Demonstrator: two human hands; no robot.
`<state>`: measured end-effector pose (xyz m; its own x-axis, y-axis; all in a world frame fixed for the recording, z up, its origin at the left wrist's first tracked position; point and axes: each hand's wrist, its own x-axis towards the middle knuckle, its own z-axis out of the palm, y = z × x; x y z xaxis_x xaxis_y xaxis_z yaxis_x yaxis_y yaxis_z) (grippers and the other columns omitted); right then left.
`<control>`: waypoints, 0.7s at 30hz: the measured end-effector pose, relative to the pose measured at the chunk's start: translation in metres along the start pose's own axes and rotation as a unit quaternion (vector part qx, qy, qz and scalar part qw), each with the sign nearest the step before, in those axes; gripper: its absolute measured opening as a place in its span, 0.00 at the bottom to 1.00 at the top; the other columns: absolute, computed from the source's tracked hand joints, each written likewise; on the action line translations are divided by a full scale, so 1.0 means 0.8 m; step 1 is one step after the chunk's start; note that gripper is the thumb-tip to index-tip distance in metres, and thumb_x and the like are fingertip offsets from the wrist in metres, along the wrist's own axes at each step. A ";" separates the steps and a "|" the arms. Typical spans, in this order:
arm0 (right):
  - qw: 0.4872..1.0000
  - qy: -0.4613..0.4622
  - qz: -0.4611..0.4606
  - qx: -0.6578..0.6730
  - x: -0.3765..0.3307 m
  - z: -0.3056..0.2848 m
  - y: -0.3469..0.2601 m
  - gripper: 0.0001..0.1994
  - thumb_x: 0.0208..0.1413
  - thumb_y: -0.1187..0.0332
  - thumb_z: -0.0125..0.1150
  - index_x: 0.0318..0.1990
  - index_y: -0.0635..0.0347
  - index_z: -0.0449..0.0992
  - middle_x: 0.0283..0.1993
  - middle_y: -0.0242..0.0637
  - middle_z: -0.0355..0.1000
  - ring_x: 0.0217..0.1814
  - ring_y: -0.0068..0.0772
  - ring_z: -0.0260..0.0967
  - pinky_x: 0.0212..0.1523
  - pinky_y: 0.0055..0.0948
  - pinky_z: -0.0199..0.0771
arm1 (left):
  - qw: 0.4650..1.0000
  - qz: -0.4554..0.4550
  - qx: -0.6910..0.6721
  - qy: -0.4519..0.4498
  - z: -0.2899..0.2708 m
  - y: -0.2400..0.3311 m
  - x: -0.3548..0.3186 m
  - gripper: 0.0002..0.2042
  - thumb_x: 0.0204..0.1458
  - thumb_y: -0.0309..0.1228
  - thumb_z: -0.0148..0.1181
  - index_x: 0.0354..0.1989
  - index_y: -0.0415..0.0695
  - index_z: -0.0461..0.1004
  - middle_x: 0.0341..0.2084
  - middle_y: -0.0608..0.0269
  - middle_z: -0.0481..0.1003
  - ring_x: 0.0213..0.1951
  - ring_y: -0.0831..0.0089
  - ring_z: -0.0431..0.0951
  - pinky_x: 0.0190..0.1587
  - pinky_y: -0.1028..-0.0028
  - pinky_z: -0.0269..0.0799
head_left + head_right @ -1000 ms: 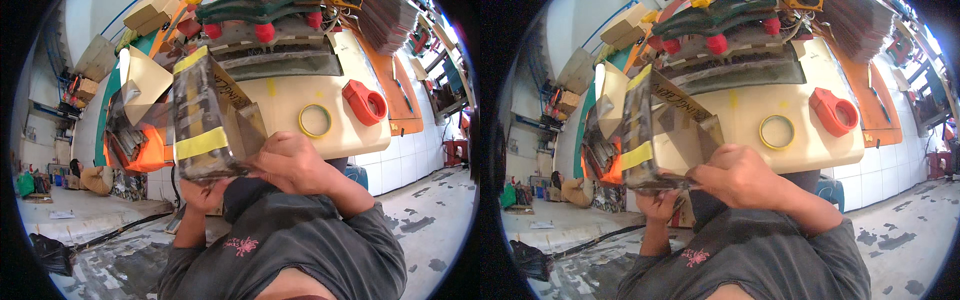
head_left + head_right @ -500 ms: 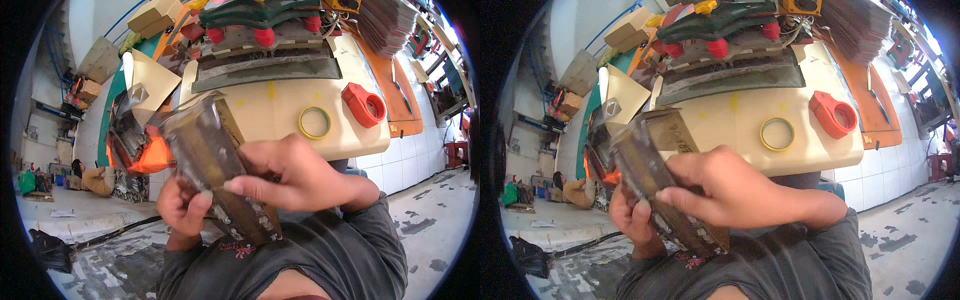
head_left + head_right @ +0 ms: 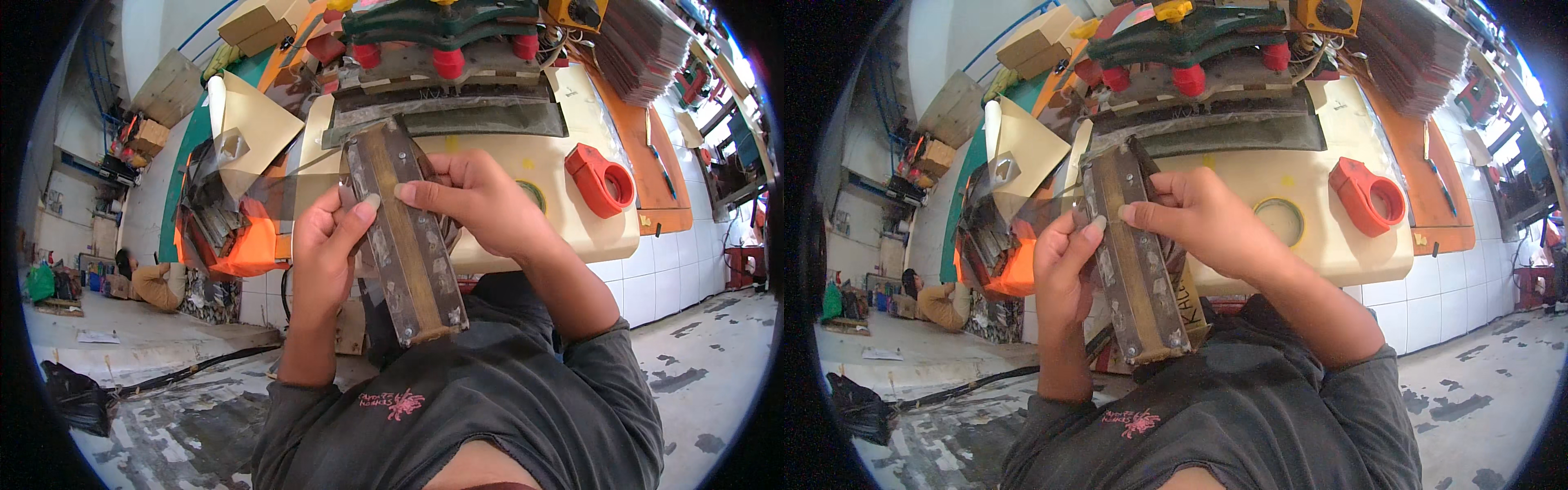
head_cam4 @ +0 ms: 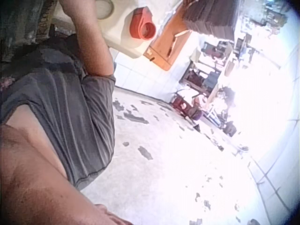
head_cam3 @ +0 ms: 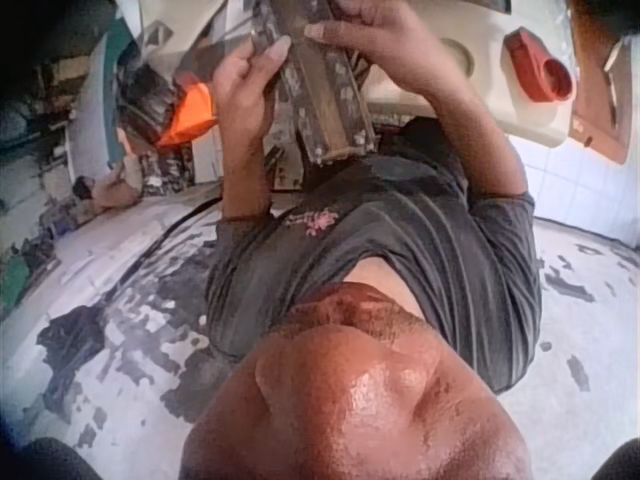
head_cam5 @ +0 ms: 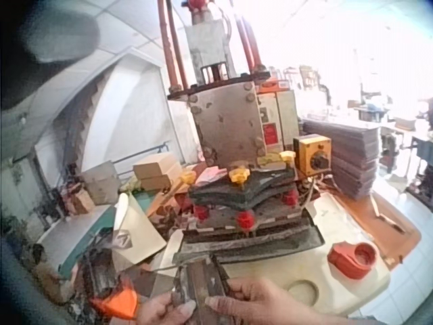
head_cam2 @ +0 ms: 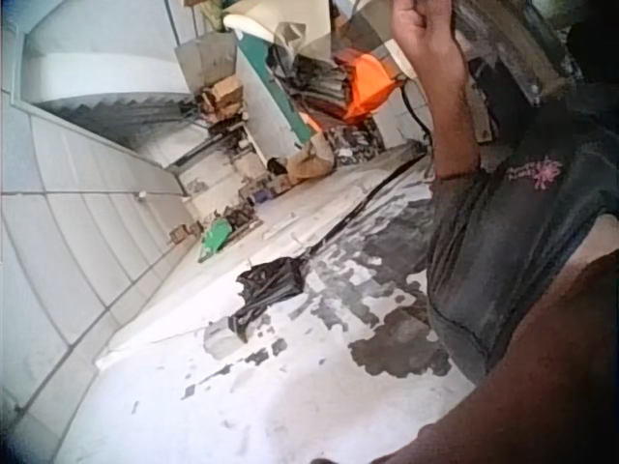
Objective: The person applies tape to the edges of a metal component by hand, pressing and smoothing the tape around the sides of the component.
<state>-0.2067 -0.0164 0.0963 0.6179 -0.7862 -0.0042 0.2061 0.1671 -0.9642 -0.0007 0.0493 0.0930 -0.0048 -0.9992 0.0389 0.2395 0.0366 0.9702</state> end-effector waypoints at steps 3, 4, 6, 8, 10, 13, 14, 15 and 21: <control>0.999 0.014 0.029 -0.031 0.007 -0.007 0.002 0.16 0.65 0.64 0.65 0.50 0.70 0.80 0.39 0.31 0.81 0.36 0.15 0.75 0.39 0.19 0.74 | 1.000 -0.005 -0.008 0.008 0.004 -0.005 0.006 0.12 0.65 0.29 0.59 0.51 0.33 0.75 0.41 0.61 0.82 0.40 0.81 0.80 0.45 0.80 0.74; 0.999 0.014 0.020 -0.038 0.012 -0.011 0.010 0.16 0.65 0.64 0.65 0.50 0.70 0.80 0.38 0.30 0.80 0.36 0.15 0.74 0.38 0.19 0.73 | 1.000 -0.002 -0.014 0.013 0.007 -0.007 0.008 0.11 0.65 0.29 0.60 0.50 0.34 0.75 0.40 0.61 0.82 0.39 0.81 0.80 0.44 0.80 0.74; 0.999 0.013 0.012 -0.044 0.015 -0.014 0.013 0.16 0.65 0.63 0.65 0.49 0.69 0.80 0.38 0.29 0.80 0.35 0.15 0.74 0.37 0.18 0.72 | 1.000 -0.004 -0.019 0.023 0.007 -0.012 0.011 0.11 0.66 0.29 0.59 0.49 0.34 0.75 0.40 0.62 0.82 0.39 0.81 0.80 0.44 0.80 0.74; 0.999 0.017 0.018 -0.021 0.016 -0.016 0.010 0.16 0.66 0.62 0.64 0.49 0.68 0.80 0.37 0.28 0.79 0.35 0.14 0.73 0.37 0.17 0.71 | 0.999 -0.006 -0.023 0.032 0.006 -0.016 0.016 0.10 0.66 0.29 0.59 0.49 0.34 0.75 0.39 0.62 0.82 0.38 0.81 0.80 0.44 0.80 0.74; 0.999 0.018 0.010 -0.025 0.017 -0.016 0.011 0.16 0.67 0.60 0.63 0.49 0.68 0.80 0.37 0.27 0.78 0.36 0.14 0.73 0.37 0.18 0.71 | 0.999 0.008 -0.039 0.029 0.005 -0.018 0.019 0.09 0.66 0.28 0.59 0.48 0.34 0.75 0.39 0.61 0.82 0.38 0.81 0.80 0.43 0.80 0.74; 0.999 0.009 0.014 -0.045 0.010 -0.018 0.005 0.18 0.68 0.57 0.61 0.49 0.67 0.79 0.38 0.26 0.77 0.38 0.14 0.72 0.40 0.20 0.72 | 0.997 0.021 -0.051 0.045 0.005 -0.023 0.021 0.10 0.66 0.28 0.59 0.48 0.34 0.75 0.38 0.61 0.82 0.37 0.81 0.80 0.43 0.80 0.74; 0.998 0.001 0.025 -0.061 0.006 -0.020 0.003 0.19 0.69 0.55 0.60 0.49 0.66 0.79 0.38 0.26 0.77 0.39 0.14 0.72 0.42 0.21 0.72 | 0.997 0.021 -0.051 0.046 0.006 -0.023 0.021 0.10 0.66 0.28 0.59 0.48 0.34 0.75 0.38 0.61 0.82 0.37 0.81 0.80 0.43 0.80 0.74; 0.998 0.002 0.026 -0.061 0.001 -0.023 0.005 0.19 0.69 0.55 0.60 0.49 0.66 0.79 0.38 0.26 0.77 0.39 0.14 0.72 0.42 0.21 0.72 | 0.996 0.033 -0.049 0.061 0.008 -0.022 0.021 0.09 0.66 0.27 0.59 0.48 0.34 0.75 0.38 0.62 0.82 0.36 0.82 0.80 0.42 0.81 0.73; 0.990 -0.136 0.022 -0.013 -0.021 -0.047 0.018 0.21 0.70 0.52 0.58 0.49 0.65 0.77 0.42 0.27 0.75 0.45 0.19 0.71 0.49 0.25 0.72 | 0.993 0.054 -0.048 0.091 0.005 -0.025 0.019 0.06 0.65 0.26 0.59 0.44 0.35 0.76 0.35 0.64 0.81 0.33 0.83 0.77 0.39 0.81 0.72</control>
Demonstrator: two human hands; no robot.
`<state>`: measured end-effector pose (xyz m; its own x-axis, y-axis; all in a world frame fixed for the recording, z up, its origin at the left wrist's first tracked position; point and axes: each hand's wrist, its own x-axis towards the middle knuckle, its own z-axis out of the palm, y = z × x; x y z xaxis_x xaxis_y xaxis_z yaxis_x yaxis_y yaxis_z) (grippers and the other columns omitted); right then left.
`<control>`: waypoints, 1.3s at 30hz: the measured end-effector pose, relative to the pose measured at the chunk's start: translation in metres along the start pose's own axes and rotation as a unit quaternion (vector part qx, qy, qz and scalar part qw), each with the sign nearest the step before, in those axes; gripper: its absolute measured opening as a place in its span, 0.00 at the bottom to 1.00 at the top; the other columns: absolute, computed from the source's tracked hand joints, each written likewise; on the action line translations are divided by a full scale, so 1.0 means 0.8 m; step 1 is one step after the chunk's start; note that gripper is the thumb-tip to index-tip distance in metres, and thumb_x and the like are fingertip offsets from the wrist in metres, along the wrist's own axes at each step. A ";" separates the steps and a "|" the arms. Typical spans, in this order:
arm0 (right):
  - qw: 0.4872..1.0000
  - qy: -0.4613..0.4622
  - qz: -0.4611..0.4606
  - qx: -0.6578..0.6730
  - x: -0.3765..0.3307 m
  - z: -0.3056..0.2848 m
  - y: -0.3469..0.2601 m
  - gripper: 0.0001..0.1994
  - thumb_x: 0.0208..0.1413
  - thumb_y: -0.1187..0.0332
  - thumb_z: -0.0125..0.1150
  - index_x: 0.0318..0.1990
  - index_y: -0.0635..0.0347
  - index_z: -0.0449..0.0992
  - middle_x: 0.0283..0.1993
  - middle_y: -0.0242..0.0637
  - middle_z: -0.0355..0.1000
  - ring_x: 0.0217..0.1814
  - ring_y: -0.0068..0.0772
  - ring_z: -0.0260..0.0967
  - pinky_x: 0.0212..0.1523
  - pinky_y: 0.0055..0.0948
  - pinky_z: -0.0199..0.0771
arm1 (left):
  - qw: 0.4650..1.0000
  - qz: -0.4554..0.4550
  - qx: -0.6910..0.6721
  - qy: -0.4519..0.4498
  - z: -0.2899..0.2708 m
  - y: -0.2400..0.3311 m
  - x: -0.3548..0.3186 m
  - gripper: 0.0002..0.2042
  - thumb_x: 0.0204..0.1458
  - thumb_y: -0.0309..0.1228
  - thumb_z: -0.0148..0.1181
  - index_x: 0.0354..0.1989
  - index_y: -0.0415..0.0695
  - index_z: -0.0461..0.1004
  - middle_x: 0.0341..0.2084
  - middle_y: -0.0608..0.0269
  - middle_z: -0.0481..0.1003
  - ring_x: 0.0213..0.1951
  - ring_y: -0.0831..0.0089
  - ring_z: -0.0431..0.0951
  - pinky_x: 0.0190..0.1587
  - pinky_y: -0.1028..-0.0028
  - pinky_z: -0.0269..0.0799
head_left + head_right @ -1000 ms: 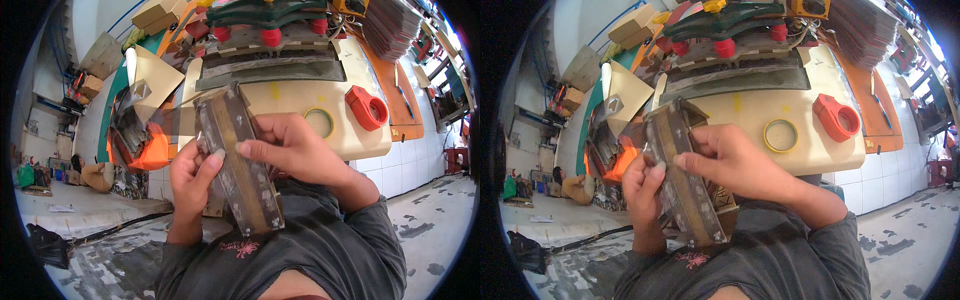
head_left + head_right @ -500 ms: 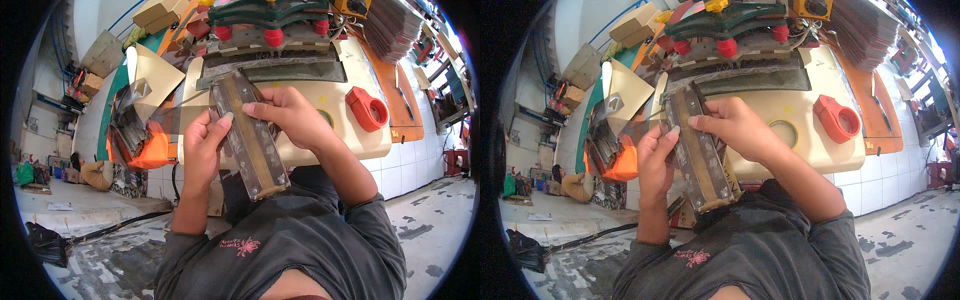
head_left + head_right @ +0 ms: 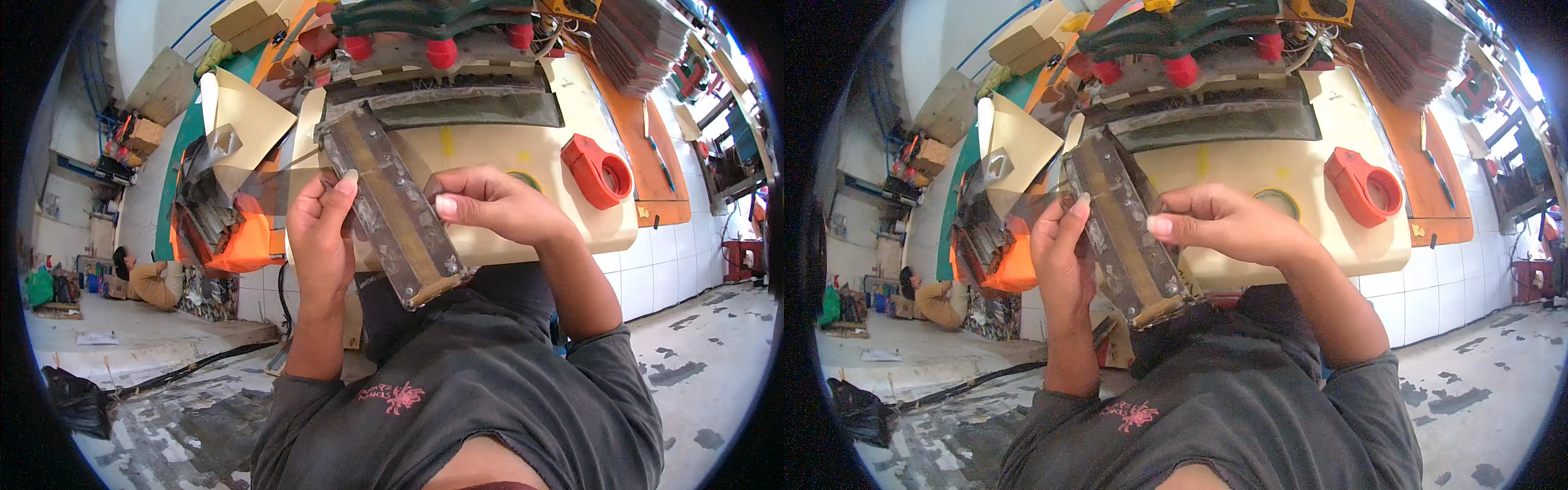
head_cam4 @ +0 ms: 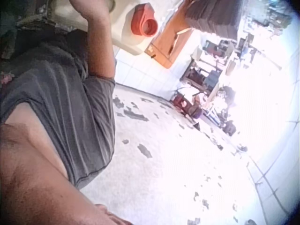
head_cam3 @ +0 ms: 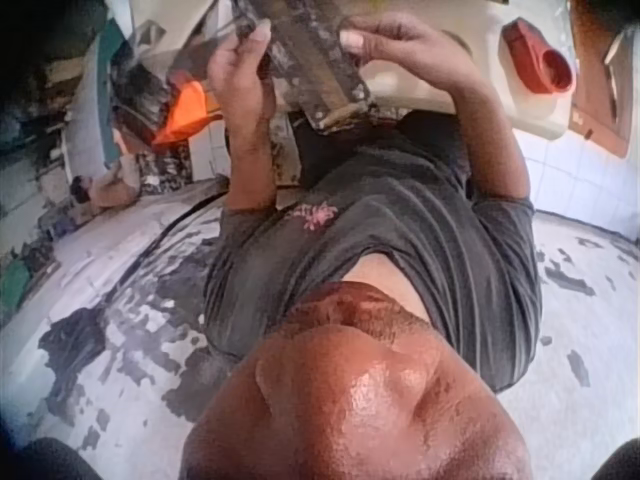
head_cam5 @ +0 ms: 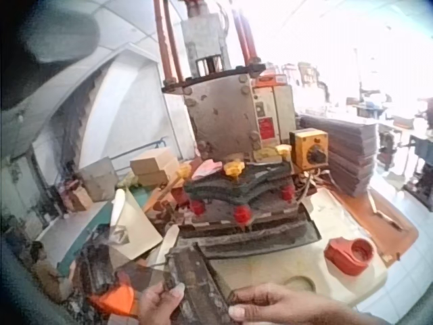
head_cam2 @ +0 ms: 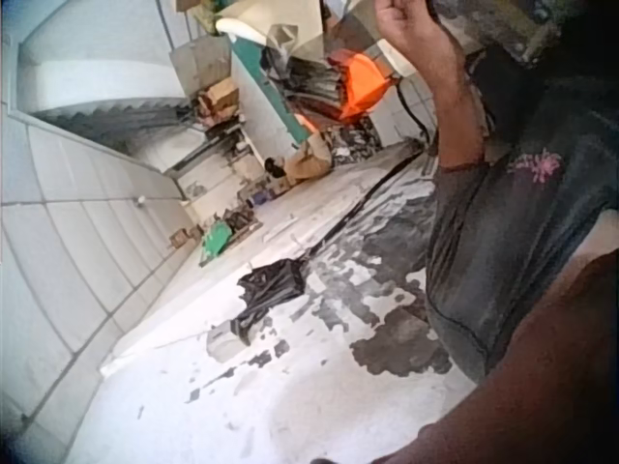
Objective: The person applies tape to the edges of a metal component by hand, pressing and smoothing the tape around the sides of the component.
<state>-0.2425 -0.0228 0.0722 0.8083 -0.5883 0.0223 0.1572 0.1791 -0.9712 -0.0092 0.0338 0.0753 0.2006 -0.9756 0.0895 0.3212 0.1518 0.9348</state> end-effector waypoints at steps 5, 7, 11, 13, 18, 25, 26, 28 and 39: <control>0.996 -0.087 -0.031 0.000 -0.009 -0.005 0.008 0.21 0.67 0.56 0.64 0.55 0.66 0.72 0.49 0.36 0.76 0.52 0.22 0.71 0.54 0.26 0.71 | 0.999 0.025 0.019 0.039 0.001 0.007 -0.012 0.05 0.64 0.25 0.60 0.43 0.36 0.77 0.33 0.67 0.80 0.30 0.85 0.75 0.35 0.82 0.69; 0.993 -0.100 0.002 0.059 -0.013 -0.004 0.007 0.21 0.63 0.62 0.70 0.55 0.67 0.71 0.49 0.37 0.76 0.50 0.23 0.73 0.52 0.28 0.72 | 0.995 0.079 0.033 0.060 0.007 0.013 -0.019 0.05 0.64 0.25 0.60 0.43 0.37 0.77 0.31 0.69 0.79 0.29 0.86 0.73 0.33 0.83 0.67; 0.992 -0.119 -0.036 0.007 -0.010 -0.007 0.002 0.23 0.61 0.65 0.71 0.57 0.68 0.70 0.49 0.37 0.76 0.51 0.24 0.74 0.52 0.29 0.73 | 0.991 0.109 0.037 0.073 -0.002 0.015 -0.019 0.06 0.65 0.25 0.59 0.46 0.36 0.76 0.36 0.67 0.80 0.35 0.84 0.76 0.40 0.82 0.70; 0.990 -0.117 -0.065 -0.041 -0.002 0.002 -0.012 0.25 0.59 0.66 0.72 0.58 0.68 0.70 0.49 0.37 0.77 0.52 0.23 0.74 0.53 0.29 0.73 | 0.988 0.118 0.028 0.093 -0.011 0.016 -0.015 0.07 0.65 0.25 0.59 0.47 0.35 0.76 0.39 0.64 0.80 0.37 0.82 0.77 0.43 0.80 0.72; 0.990 -0.102 -0.093 -0.020 0.028 0.005 0.003 0.24 0.60 0.67 0.72 0.59 0.67 0.70 0.49 0.37 0.80 0.53 0.23 0.74 0.54 0.28 0.71 | 0.991 0.105 -0.024 0.080 -0.046 0.016 0.008 0.11 0.64 0.23 0.57 0.53 0.32 0.75 0.48 0.55 0.81 0.47 0.71 0.81 0.55 0.71 0.75; 0.997 -0.050 -0.048 -0.021 0.067 0.003 0.014 0.13 0.63 0.69 0.69 0.50 0.65 0.75 0.44 0.31 0.80 0.47 0.19 0.74 0.53 0.24 0.72 | 0.989 0.113 -0.021 0.097 -0.081 0.012 0.027 0.10 0.65 0.24 0.56 0.50 0.33 0.75 0.47 0.54 0.81 0.47 0.70 0.81 0.54 0.70 0.75; 0.998 -0.048 -0.042 -0.022 0.071 0.002 0.016 0.12 0.63 0.69 0.69 0.49 0.65 0.76 0.43 0.31 0.80 0.46 0.19 0.74 0.53 0.24 0.72 | 0.989 0.113 -0.020 0.097 -0.082 0.009 0.028 0.10 0.65 0.24 0.56 0.50 0.33 0.75 0.47 0.54 0.81 0.47 0.70 0.81 0.54 0.70 0.75; 0.998 -0.047 -0.042 -0.015 0.074 0.001 0.017 0.12 0.62 0.69 0.69 0.48 0.65 0.77 0.43 0.31 0.80 0.46 0.19 0.74 0.53 0.24 0.72 | 0.985 0.131 -0.029 0.110 -0.084 0.003 0.030 0.10 0.65 0.24 0.56 0.51 0.33 0.75 0.46 0.54 0.81 0.47 0.70 0.81 0.54 0.70 0.75; 0.993 -0.067 -0.089 -0.047 0.088 -0.023 0.010 0.14 0.59 0.69 0.73 0.47 0.65 0.77 0.42 0.30 0.79 0.46 0.19 0.74 0.50 0.23 0.73 | 0.985 0.138 -0.034 0.099 -0.077 0.000 0.046 0.10 0.65 0.25 0.57 0.50 0.33 0.75 0.46 0.55 0.81 0.45 0.70 0.82 0.52 0.70 0.76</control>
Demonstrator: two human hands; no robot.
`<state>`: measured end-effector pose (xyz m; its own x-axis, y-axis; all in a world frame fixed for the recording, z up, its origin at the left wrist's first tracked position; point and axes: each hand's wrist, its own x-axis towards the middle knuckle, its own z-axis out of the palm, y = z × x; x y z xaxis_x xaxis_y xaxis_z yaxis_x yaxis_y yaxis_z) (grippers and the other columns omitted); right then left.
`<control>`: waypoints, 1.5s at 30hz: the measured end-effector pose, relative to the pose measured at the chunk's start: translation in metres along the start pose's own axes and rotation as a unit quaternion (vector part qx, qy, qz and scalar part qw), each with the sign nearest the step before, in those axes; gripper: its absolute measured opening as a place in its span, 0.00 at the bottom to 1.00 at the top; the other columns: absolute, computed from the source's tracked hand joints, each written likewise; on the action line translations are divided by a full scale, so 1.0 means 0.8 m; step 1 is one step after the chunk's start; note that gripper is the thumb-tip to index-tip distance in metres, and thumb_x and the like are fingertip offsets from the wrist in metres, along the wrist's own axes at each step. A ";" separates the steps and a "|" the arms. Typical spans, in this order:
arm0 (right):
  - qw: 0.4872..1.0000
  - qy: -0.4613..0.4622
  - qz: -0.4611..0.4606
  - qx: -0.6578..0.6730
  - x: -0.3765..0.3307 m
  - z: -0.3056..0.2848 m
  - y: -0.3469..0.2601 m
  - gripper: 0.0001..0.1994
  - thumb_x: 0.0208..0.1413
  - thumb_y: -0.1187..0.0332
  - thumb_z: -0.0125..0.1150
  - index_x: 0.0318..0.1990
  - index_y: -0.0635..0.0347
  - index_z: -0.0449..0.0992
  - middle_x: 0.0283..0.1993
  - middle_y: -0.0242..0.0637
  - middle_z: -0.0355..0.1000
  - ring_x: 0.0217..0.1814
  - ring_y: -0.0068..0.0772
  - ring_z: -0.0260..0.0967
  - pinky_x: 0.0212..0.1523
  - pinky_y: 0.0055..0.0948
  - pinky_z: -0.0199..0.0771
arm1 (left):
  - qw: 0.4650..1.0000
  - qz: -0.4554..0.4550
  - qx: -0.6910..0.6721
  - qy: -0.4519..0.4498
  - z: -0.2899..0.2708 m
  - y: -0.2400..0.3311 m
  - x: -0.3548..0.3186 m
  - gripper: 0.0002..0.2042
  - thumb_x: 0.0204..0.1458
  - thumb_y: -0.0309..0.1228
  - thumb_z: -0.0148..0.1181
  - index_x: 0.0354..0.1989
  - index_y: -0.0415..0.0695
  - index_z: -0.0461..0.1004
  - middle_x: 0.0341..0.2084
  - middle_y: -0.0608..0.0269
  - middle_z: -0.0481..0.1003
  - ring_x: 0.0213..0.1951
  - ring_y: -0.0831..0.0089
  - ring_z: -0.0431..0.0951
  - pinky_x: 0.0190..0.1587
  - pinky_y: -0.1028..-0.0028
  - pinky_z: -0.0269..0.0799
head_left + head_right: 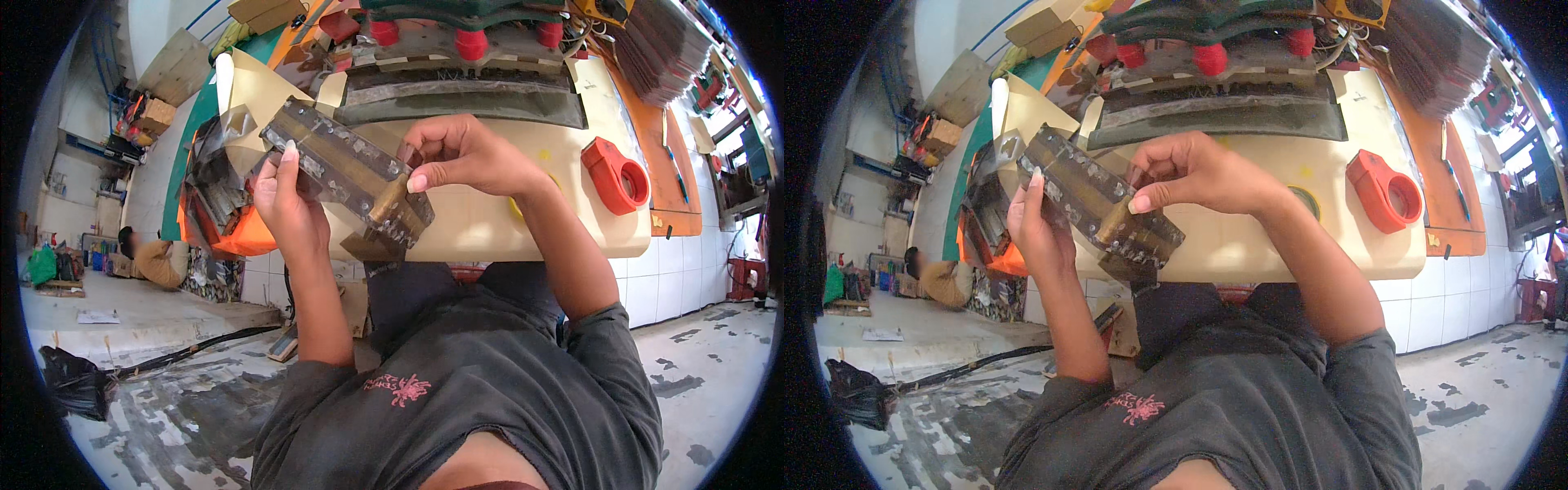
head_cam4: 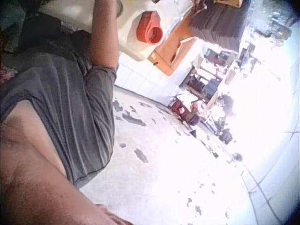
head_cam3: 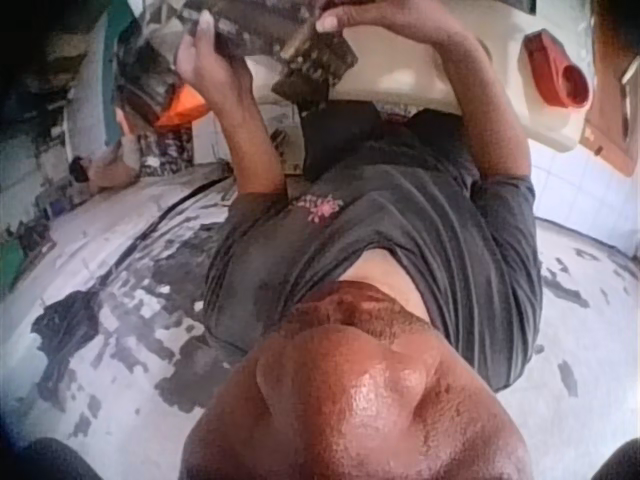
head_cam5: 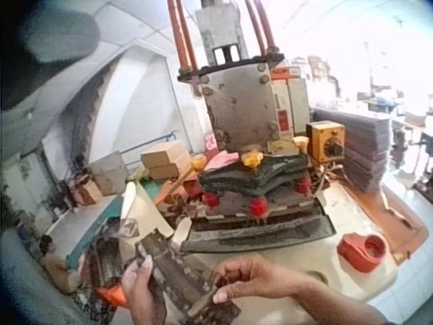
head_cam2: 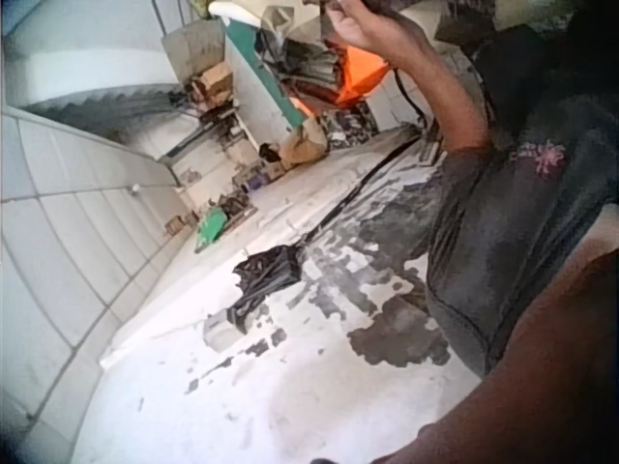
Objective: The person applies tape to the edges of a metal component by hand, pressing and smoothing the tape around the sides of the component.
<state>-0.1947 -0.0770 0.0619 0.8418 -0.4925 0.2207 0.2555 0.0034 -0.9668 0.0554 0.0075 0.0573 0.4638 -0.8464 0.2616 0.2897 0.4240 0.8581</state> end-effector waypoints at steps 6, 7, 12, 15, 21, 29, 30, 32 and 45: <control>0.999 0.001 -0.038 -0.032 0.003 -0.002 0.010 0.13 0.61 0.68 0.70 0.46 0.64 0.74 0.41 0.29 0.77 0.44 0.18 0.72 0.48 0.24 0.72 | 1.000 -0.010 0.003 -0.006 -0.006 -0.008 0.007 0.10 0.65 0.26 0.58 0.50 0.35 0.74 0.45 0.57 0.81 0.44 0.71 0.82 0.49 0.71 0.77; 0.999 0.005 -0.037 -0.034 0.001 -0.001 0.009 0.12 0.62 0.68 0.69 0.45 0.64 0.74 0.40 0.28 0.76 0.43 0.17 0.71 0.48 0.24 0.71 | 1.000 -0.013 0.001 -0.003 -0.004 -0.008 0.007 0.10 0.65 0.26 0.58 0.51 0.35 0.74 0.45 0.57 0.81 0.44 0.71 0.82 0.49 0.71 0.77; 1.000 0.023 -0.001 -0.018 -0.009 0.005 0.003 0.09 0.65 0.68 0.67 0.43 0.63 0.73 0.38 0.25 0.74 0.42 0.15 0.69 0.46 0.23 0.70 | 1.000 -0.025 -0.007 0.000 0.003 -0.007 0.006 0.08 0.67 0.29 0.57 0.48 0.38 0.75 0.41 0.60 0.82 0.39 0.75 0.82 0.43 0.74 0.80; 0.999 0.037 0.010 -0.034 -0.011 0.008 0.000 0.08 0.66 0.69 0.65 0.42 0.63 0.73 0.37 0.24 0.73 0.42 0.14 0.68 0.45 0.22 0.69 | 0.998 -0.057 -0.014 -0.023 0.000 -0.005 0.006 0.11 0.68 0.32 0.56 0.52 0.38 0.74 0.45 0.59 0.81 0.44 0.72 0.82 0.49 0.70 0.78; 0.999 0.046 -0.006 -0.022 -0.013 0.000 0.009 0.08 0.67 0.68 0.63 0.40 0.62 0.74 0.36 0.23 0.72 0.40 0.13 0.66 0.45 0.20 0.67 | 0.996 -0.090 -0.017 -0.019 0.010 -0.005 0.000 0.21 0.71 0.44 0.51 0.59 0.37 0.72 0.52 0.57 0.79 0.51 0.67 0.80 0.54 0.65 0.76; 0.998 0.053 0.000 -0.031 -0.014 -0.004 0.007 0.10 0.67 0.65 0.64 0.39 0.62 0.74 0.34 0.21 0.72 0.39 0.11 0.66 0.43 0.19 0.65 | 0.910 -0.019 0.341 -0.234 -0.072 -0.030 -0.060 0.37 0.53 0.62 0.66 0.55 0.38 0.72 0.40 0.59 0.78 0.38 0.68 0.77 0.37 0.71 0.72; 0.998 0.054 0.001 -0.032 -0.014 -0.004 0.007 0.10 0.67 0.65 0.64 0.39 0.62 0.74 0.34 0.21 0.72 0.39 0.11 0.66 0.43 0.19 0.65 | 0.832 0.024 0.470 -0.294 -0.082 -0.026 -0.067 0.40 0.47 0.61 0.72 0.56 0.37 0.72 0.39 0.58 0.77 0.39 0.65 0.77 0.39 0.69 0.73; 0.997 0.058 0.017 -0.049 -0.014 -0.007 0.009 0.10 0.67 0.65 0.64 0.38 0.61 0.73 0.34 0.21 0.71 0.38 0.11 0.65 0.42 0.19 0.65 | 0.816 0.060 0.492 -0.298 -0.058 -0.024 -0.089 0.38 0.46 0.57 0.74 0.55 0.36 0.73 0.38 0.56 0.77 0.40 0.61 0.77 0.42 0.66 0.73; 0.998 0.054 0.020 -0.032 -0.015 -0.003 0.000 0.10 0.67 0.65 0.64 0.37 0.60 0.72 0.33 0.19 0.68 0.36 0.10 0.61 0.38 0.18 0.60 | 0.775 0.148 0.508 -0.345 -0.069 -0.053 -0.102 0.11 0.50 0.29 0.72 0.41 0.40 0.80 0.40 0.52 0.78 0.43 0.51 0.79 0.49 0.58 0.75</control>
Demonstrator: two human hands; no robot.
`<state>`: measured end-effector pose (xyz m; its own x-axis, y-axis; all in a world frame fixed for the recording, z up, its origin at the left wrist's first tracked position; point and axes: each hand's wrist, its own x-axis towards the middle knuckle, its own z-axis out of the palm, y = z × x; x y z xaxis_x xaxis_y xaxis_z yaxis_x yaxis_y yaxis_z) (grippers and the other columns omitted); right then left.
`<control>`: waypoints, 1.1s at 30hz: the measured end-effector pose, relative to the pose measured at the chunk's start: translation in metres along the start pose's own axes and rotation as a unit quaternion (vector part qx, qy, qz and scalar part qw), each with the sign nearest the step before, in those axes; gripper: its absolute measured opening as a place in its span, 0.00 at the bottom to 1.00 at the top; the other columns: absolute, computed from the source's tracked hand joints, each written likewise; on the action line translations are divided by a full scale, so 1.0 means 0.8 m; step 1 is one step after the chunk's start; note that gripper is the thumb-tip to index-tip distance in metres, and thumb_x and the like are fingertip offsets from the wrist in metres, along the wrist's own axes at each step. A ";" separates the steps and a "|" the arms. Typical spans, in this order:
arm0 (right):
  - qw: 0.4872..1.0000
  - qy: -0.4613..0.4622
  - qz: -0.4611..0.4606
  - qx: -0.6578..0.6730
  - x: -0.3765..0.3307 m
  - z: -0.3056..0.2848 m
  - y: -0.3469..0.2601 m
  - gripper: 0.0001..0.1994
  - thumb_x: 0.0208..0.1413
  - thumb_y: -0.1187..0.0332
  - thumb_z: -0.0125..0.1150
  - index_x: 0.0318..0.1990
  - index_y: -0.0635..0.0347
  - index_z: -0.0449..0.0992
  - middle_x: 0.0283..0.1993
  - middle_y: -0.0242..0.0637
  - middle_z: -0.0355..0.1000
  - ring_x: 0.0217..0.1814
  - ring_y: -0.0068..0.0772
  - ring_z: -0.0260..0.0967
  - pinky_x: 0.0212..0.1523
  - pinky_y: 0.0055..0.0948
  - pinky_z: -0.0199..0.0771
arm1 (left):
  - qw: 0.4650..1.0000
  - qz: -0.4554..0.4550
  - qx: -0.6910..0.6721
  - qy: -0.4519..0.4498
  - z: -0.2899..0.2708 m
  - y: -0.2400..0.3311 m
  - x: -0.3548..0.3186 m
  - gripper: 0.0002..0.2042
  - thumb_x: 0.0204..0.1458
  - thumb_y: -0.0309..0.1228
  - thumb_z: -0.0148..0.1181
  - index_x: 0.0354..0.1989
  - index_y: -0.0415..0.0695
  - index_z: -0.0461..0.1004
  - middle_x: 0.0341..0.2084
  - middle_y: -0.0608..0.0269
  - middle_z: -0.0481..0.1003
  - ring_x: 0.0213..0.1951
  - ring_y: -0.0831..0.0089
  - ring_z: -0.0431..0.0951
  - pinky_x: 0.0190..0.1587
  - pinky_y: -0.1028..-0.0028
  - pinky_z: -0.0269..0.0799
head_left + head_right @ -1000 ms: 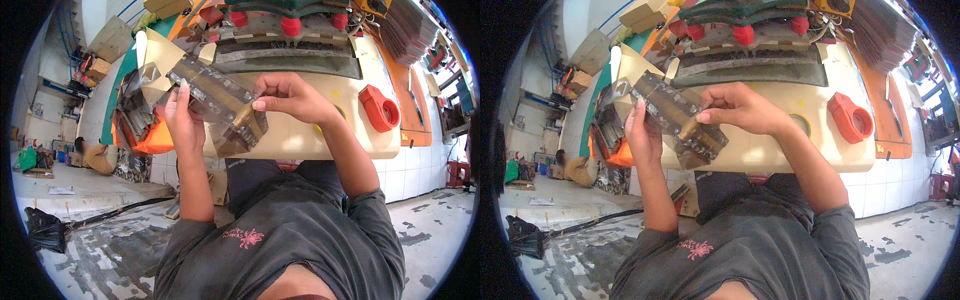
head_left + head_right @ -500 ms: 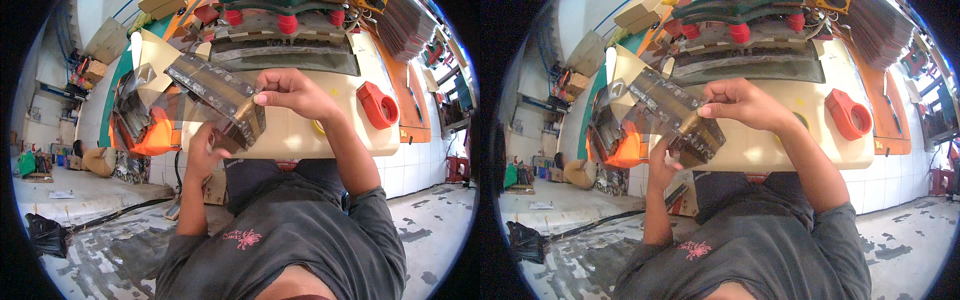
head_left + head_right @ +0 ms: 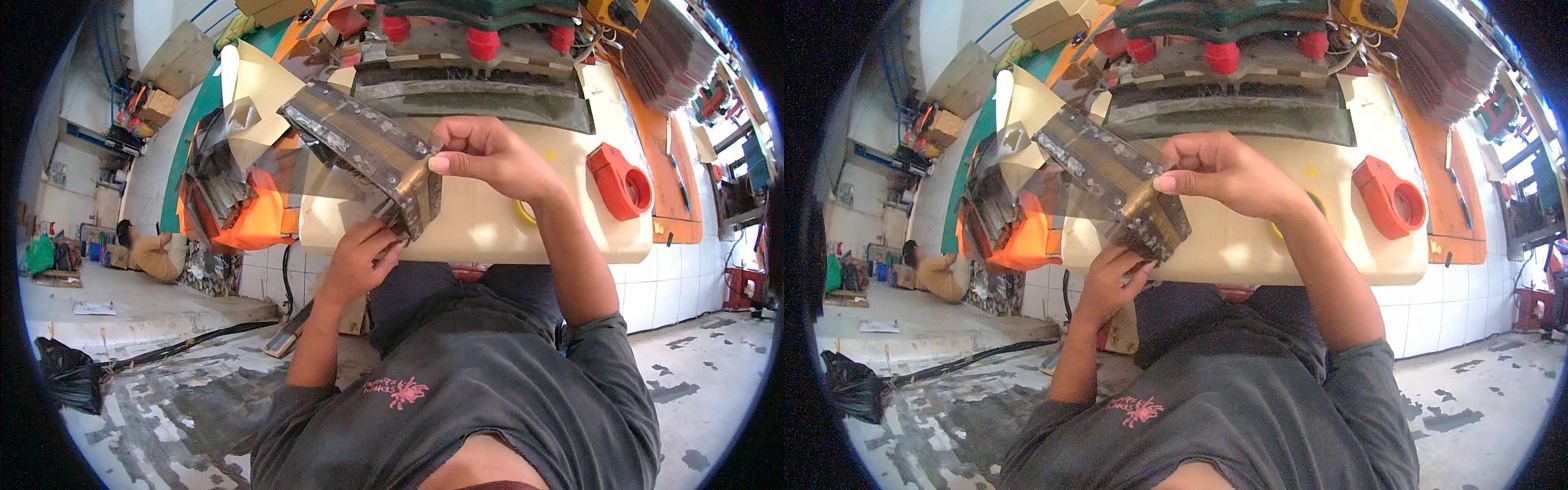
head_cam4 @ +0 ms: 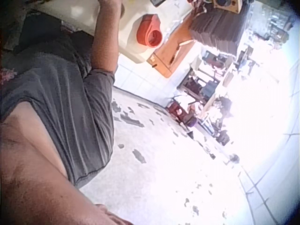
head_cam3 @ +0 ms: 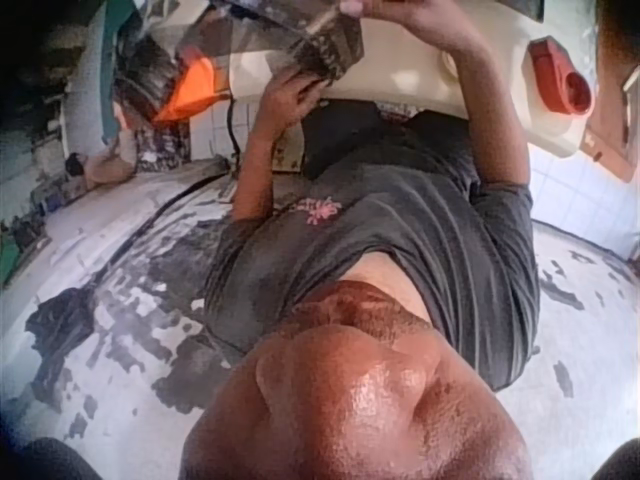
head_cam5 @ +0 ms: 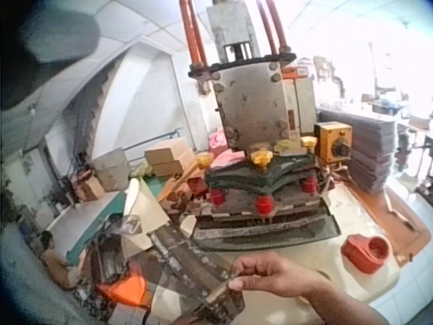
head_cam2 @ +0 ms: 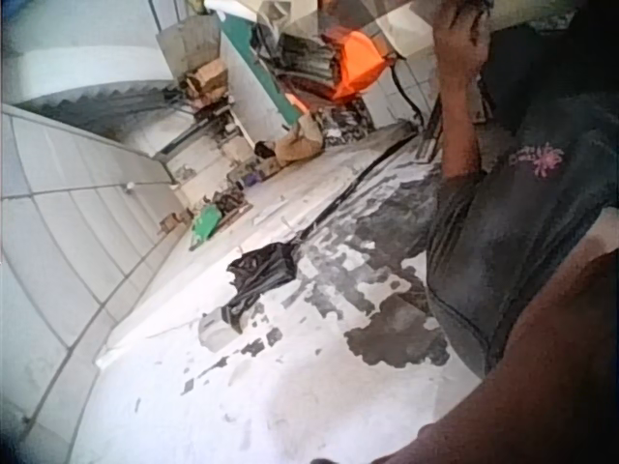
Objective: The person applies tape to the edges of a metal component by hand, pressing and smoothing the tape around the sides of the component.
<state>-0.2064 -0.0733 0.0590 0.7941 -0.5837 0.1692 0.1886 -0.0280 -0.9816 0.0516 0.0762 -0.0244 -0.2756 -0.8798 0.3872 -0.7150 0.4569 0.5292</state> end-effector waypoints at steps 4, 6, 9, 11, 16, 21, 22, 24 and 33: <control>1.000 0.002 0.002 0.009 0.000 0.004 -0.003 0.11 0.67 0.64 0.64 0.37 0.60 0.72 0.33 0.19 0.68 0.37 0.10 0.61 0.39 0.18 0.60 | 0.998 -0.045 -0.038 0.012 0.004 0.009 0.004 0.08 0.50 0.25 0.68 0.38 0.39 0.79 0.38 0.52 0.78 0.38 0.51 0.81 0.42 0.60 0.78; 1.000 0.003 0.000 0.006 0.000 0.003 -0.003 0.11 0.67 0.64 0.64 0.37 0.60 0.72 0.33 0.19 0.68 0.37 0.10 0.61 0.39 0.18 0.60 | 0.994 -0.109 -0.020 0.016 0.001 0.012 0.010 0.07 0.50 0.23 0.68 0.35 0.37 0.76 0.37 0.49 0.77 0.34 0.50 0.81 0.35 0.61 0.79; 1.000 -0.003 0.003 0.005 0.000 0.002 -0.004 0.10 0.67 0.65 0.64 0.36 0.60 0.71 0.32 0.19 0.68 0.37 0.10 0.61 0.39 0.18 0.61 | 0.993 -0.106 0.008 0.048 0.001 -0.002 0.016 0.08 0.50 0.22 0.67 0.35 0.36 0.74 0.35 0.48 0.77 0.32 0.51 0.82 0.32 0.62 0.79; 1.000 -0.004 -0.002 0.002 0.001 0.002 -0.004 0.10 0.67 0.66 0.64 0.36 0.60 0.71 0.32 0.19 0.68 0.37 0.10 0.61 0.39 0.18 0.60 | 0.988 -0.122 -0.010 0.096 0.004 -0.004 0.025 0.10 0.50 0.23 0.67 0.41 0.36 0.77 0.36 0.48 0.79 0.36 0.53 0.83 0.37 0.63 0.79; 1.000 -0.007 0.004 0.006 0.000 0.002 -0.009 0.09 0.67 0.68 0.64 0.36 0.60 0.71 0.32 0.18 0.66 0.36 0.10 0.60 0.38 0.18 0.60 | 0.980 -0.096 -0.032 0.170 0.007 -0.005 0.051 0.16 0.48 0.24 0.68 0.47 0.38 0.80 0.37 0.47 0.82 0.41 0.49 0.84 0.45 0.61 0.78; 1.000 -0.003 0.003 -0.016 -0.002 -0.003 -0.004 0.10 0.68 0.65 0.63 0.38 0.63 0.73 0.35 0.23 0.73 0.40 0.12 0.66 0.44 0.21 0.68 | 0.990 -0.121 0.050 -0.061 -0.008 -0.016 0.042 0.19 0.45 0.25 0.67 0.49 0.39 0.79 0.48 0.42 0.79 0.47 0.39 0.80 0.51 0.58 0.75; 1.000 -0.001 0.005 -0.018 -0.003 -0.004 -0.003 0.11 0.68 0.65 0.63 0.38 0.63 0.74 0.35 0.23 0.73 0.40 0.12 0.66 0.44 0.21 0.68 | 0.990 -0.120 0.050 -0.062 -0.014 -0.015 0.041 0.19 0.45 0.25 0.67 0.49 0.39 0.79 0.48 0.42 0.79 0.47 0.39 0.80 0.51 0.58 0.75; 1.000 0.001 0.007 -0.021 -0.004 -0.002 -0.002 0.11 0.68 0.64 0.63 0.38 0.63 0.74 0.35 0.23 0.74 0.40 0.12 0.67 0.44 0.21 0.68 | 0.997 -0.058 -0.030 -0.026 -0.025 -0.011 0.035 0.24 0.46 0.30 0.68 0.54 0.36 0.77 0.49 0.46 0.80 0.51 0.45 0.80 0.55 0.59 0.73; 0.999 0.032 -0.004 0.035 -0.006 0.007 0.009 0.08 0.66 0.66 0.65 0.41 0.62 0.76 0.36 0.23 0.74 0.40 0.12 0.69 0.46 0.20 0.69 | 0.894 -0.083 -0.405 0.171 -0.008 0.059 0.041 0.20 0.62 0.35 0.67 0.54 0.31 0.76 0.48 0.56 0.78 0.49 0.73 0.76 0.56 0.70 0.70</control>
<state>-0.2054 -0.0661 0.0514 0.7537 -0.6352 0.1689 0.2368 0.0227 -0.9713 0.0132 0.0699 0.0183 0.1026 -0.9162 0.3873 0.0111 0.3903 0.9206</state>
